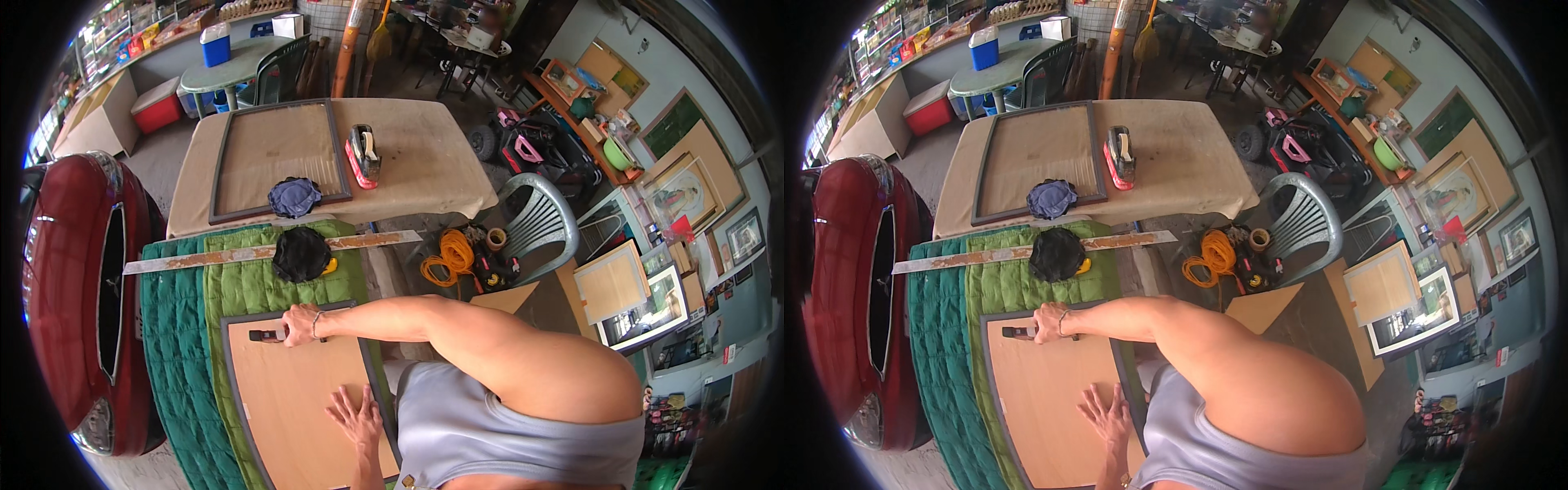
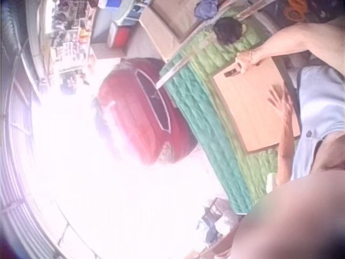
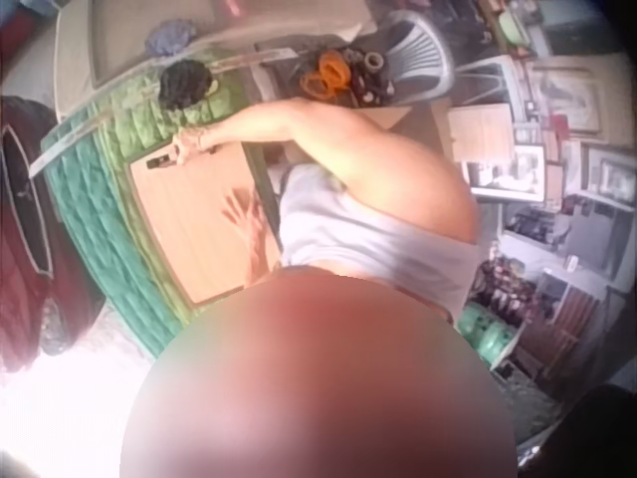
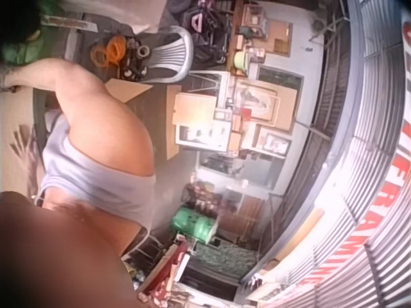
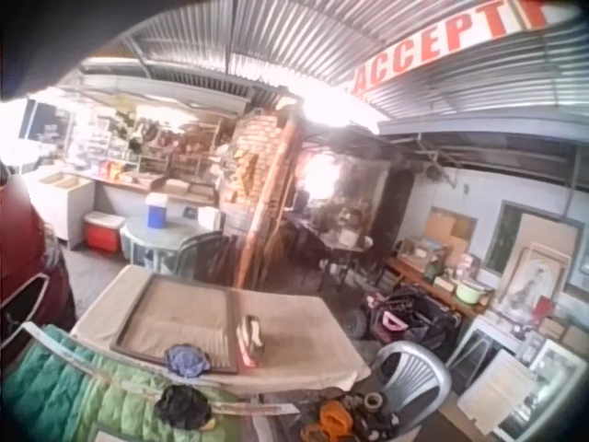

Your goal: The person removes a framed print from a workbench, retrieves a utility knife, and cuts a piece of cardboard to size. They then apply tape to the cardboard edges and place the cardboard into the frame backing.

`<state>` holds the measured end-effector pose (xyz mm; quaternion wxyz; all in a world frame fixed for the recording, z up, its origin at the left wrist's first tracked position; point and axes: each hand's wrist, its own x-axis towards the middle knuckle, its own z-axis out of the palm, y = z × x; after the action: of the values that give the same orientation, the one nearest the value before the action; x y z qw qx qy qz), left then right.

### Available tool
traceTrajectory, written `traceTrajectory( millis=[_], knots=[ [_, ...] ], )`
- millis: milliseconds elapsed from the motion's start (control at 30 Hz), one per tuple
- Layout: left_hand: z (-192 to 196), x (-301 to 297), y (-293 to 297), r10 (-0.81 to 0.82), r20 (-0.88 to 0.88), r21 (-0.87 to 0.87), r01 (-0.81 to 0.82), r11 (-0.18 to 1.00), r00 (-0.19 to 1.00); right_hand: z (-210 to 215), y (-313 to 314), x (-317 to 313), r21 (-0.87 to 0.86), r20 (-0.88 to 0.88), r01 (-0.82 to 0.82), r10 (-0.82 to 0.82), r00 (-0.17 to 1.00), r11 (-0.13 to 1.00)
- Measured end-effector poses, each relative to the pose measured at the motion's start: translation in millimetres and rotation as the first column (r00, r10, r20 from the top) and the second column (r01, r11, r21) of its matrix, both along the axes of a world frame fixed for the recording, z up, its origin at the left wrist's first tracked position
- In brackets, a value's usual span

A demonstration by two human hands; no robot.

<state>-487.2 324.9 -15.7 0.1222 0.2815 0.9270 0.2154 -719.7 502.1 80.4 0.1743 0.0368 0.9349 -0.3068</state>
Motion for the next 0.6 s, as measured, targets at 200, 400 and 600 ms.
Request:
traceTrajectory(
  millis=[200,400,600],
  knots=[
    [-4.6,-0.2,1.7,0.003,-0.058,-0.003,-0.004,1.000,0.998,-5.3,2.0,-1.6,-0.029,0.016,-0.001,0.001,1.000,1.000],
    [0.4,-0.4,2.9,0.021,0.027,-0.009,-0.020,1.000,0.999,-6.1,0.0,-0.6,-0.056,0.022,0.010,-0.009,1.000,0.998],
    [0.4,-1.8,3.3,0.015,-0.017,0.002,-0.015,1.000,1.000,-4.4,1.3,-1.3,-0.055,0.007,-0.014,0.014,1.000,0.998]
  ],
)
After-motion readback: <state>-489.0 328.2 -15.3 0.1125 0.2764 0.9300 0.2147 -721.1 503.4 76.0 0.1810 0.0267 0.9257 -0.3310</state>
